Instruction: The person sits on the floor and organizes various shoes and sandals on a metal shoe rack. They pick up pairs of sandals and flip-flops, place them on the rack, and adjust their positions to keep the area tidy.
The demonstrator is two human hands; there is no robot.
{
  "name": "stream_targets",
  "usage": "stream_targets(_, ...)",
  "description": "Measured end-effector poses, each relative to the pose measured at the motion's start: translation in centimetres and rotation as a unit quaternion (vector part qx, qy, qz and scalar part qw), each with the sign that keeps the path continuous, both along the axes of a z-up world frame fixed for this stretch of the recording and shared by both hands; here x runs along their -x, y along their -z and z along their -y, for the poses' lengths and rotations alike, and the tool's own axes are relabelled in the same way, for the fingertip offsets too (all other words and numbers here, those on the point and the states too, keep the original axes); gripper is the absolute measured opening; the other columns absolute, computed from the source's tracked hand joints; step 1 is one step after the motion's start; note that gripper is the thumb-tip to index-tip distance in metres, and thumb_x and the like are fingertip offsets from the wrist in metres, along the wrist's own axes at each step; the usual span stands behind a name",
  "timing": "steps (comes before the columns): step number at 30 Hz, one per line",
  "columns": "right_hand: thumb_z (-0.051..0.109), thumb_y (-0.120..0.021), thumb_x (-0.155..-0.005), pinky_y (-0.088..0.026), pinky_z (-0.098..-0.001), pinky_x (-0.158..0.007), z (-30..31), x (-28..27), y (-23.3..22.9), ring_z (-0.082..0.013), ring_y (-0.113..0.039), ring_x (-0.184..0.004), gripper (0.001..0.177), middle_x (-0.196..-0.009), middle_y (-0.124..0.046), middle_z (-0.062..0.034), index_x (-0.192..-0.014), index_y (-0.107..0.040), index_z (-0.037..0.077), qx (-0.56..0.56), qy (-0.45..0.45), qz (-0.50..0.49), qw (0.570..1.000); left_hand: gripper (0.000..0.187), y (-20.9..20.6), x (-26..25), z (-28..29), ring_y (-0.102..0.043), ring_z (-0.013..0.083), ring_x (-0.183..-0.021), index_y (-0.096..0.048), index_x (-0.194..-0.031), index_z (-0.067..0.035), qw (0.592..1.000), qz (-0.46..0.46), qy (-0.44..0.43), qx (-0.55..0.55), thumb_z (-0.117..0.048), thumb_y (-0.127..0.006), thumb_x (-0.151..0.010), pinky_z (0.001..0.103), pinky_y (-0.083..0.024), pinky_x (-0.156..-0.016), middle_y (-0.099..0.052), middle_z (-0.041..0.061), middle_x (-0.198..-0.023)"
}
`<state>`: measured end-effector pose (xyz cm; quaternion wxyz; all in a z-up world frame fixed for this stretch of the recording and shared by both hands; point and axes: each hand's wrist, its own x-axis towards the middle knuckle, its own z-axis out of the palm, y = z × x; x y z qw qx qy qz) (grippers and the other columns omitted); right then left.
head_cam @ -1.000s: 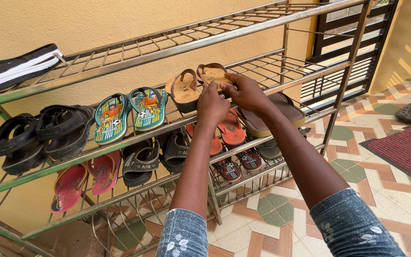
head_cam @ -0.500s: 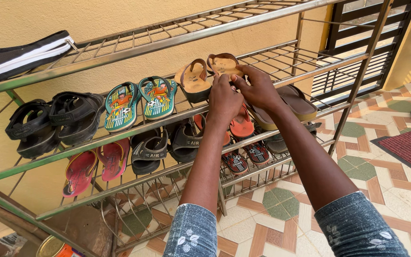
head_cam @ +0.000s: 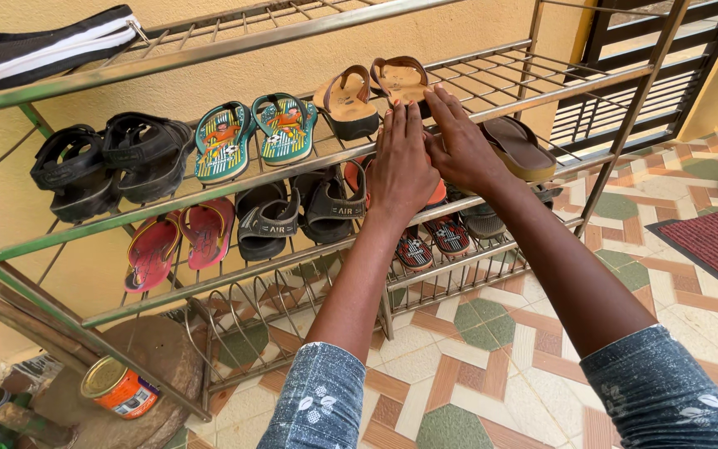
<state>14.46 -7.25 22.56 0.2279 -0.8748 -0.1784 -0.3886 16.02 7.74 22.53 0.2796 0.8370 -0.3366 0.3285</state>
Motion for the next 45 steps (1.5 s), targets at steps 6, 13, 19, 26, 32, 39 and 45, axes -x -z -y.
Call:
stream_targets(6, 0.020, -0.051, -0.103, -0.018, -0.0494, -0.125, -0.8, 3.8, 1.2, -0.0410, -0.013, -0.157, 0.068, -0.169, -0.017, -0.0271, -0.162, -0.023, 0.002, 0.026, 0.040, -0.041, 0.998, 0.071, 1.3, 2.9, -0.2, -0.021, 0.0458, -0.153, -0.024, -0.157, 0.005, 0.999, -0.012, -0.010, -0.038, -0.014, -0.053, -0.095, 0.061, -0.016, -0.122, -0.027, 0.034, -0.160)
stream_targets(13, 0.011, -0.048, -0.098, -0.015, -0.0515, -0.128, -1.2, 7.5, 5.1, -0.0403, -0.016, -0.159, 0.068, -0.170, -0.022, -0.0251, -0.162, -0.026, 0.002, 0.038, 0.035, -0.029, 0.998, 0.072, 5.0, 7.1, -0.8, -0.023, 0.0432, -0.155, -0.026, -0.159, 0.003, 0.999, -0.007, 0.021, -0.029, -0.010, -0.052, -0.093, 0.062, -0.018, -0.124, -0.029, 0.029, -0.164)
stream_targets(19, 0.009, -0.049, -0.096, -0.014, -0.0517, -0.127, -2.1, 10.1, 8.6, -0.0408, -0.017, -0.158, 0.069, -0.169, -0.021, -0.0255, -0.161, -0.027, 0.002, 0.022, 0.029, -0.038, 0.999, 0.072, 8.7, 9.1, -1.1, -0.024, 0.0431, -0.154, -0.025, -0.158, 0.005, 0.998, -0.024, 0.042, -0.029, -0.013, -0.051, -0.093, 0.063, -0.018, -0.123, -0.028, 0.030, -0.163)
stream_targets(26, 0.008, -0.049, -0.093, -0.013, -0.0523, -0.127, -3.0, 11.5, 12.1, -0.0401, -0.014, -0.158, 0.072, -0.169, -0.019, -0.0263, -0.161, -0.026, 0.001, 0.058, 0.063, -0.034, 0.996, 0.070, 13.0, 10.4, -1.8, -0.022, 0.0433, -0.156, -0.022, -0.159, 0.005, 0.999, -0.016, 0.017, -0.040, -0.018, -0.050, -0.099, 0.065, -0.014, -0.124, -0.026, 0.030, -0.165)
stream_targets(32, 0.012, -0.047, -0.094, -0.009, -0.0511, -0.128, -3.0, 11.6, 16.2, -0.0352, -0.012, -0.159, 0.072, -0.170, -0.016, -0.0224, -0.161, -0.024, 0.001, 0.080, 0.086, -0.068, 0.991, 0.074, 16.5, 10.7, -2.1, -0.017, 0.0437, -0.156, -0.019, -0.159, 0.007, 0.997, -0.036, 0.009, -0.075, -0.023, -0.049, -0.099, 0.066, -0.010, -0.123, -0.022, 0.031, -0.165)
stream_targets(39, 0.024, -0.042, -0.102, -0.007, -0.0491, -0.128, -2.7, 10.7, 21.3, -0.0341, -0.010, -0.158, 0.066, -0.170, -0.017, -0.0212, -0.161, -0.024, 0.003, 0.078, 0.098, -0.111, 0.986, 0.073, 20.8, 10.1, -2.2, -0.013, 0.0439, -0.155, -0.017, -0.158, 0.008, 0.989, -0.109, 0.004, -0.102, -0.025, -0.048, -0.101, 0.065, -0.007, -0.122, -0.018, 0.032, -0.165)
stream_targets(45, 0.028, -0.040, -0.105, -0.008, -0.0489, -0.128, -1.9, 9.2, 24.5, -0.0349, -0.013, -0.158, 0.065, -0.169, -0.018, -0.0233, -0.160, -0.023, -0.001, 0.099, 0.102, -0.117, 0.983, 0.077, 23.1, 8.8, -1.8, -0.012, 0.0425, -0.156, -0.013, -0.159, 0.009, 0.980, -0.153, 0.003, -0.125, -0.019, -0.050, -0.096, 0.059, -0.005, -0.124, -0.015, 0.033, -0.165)
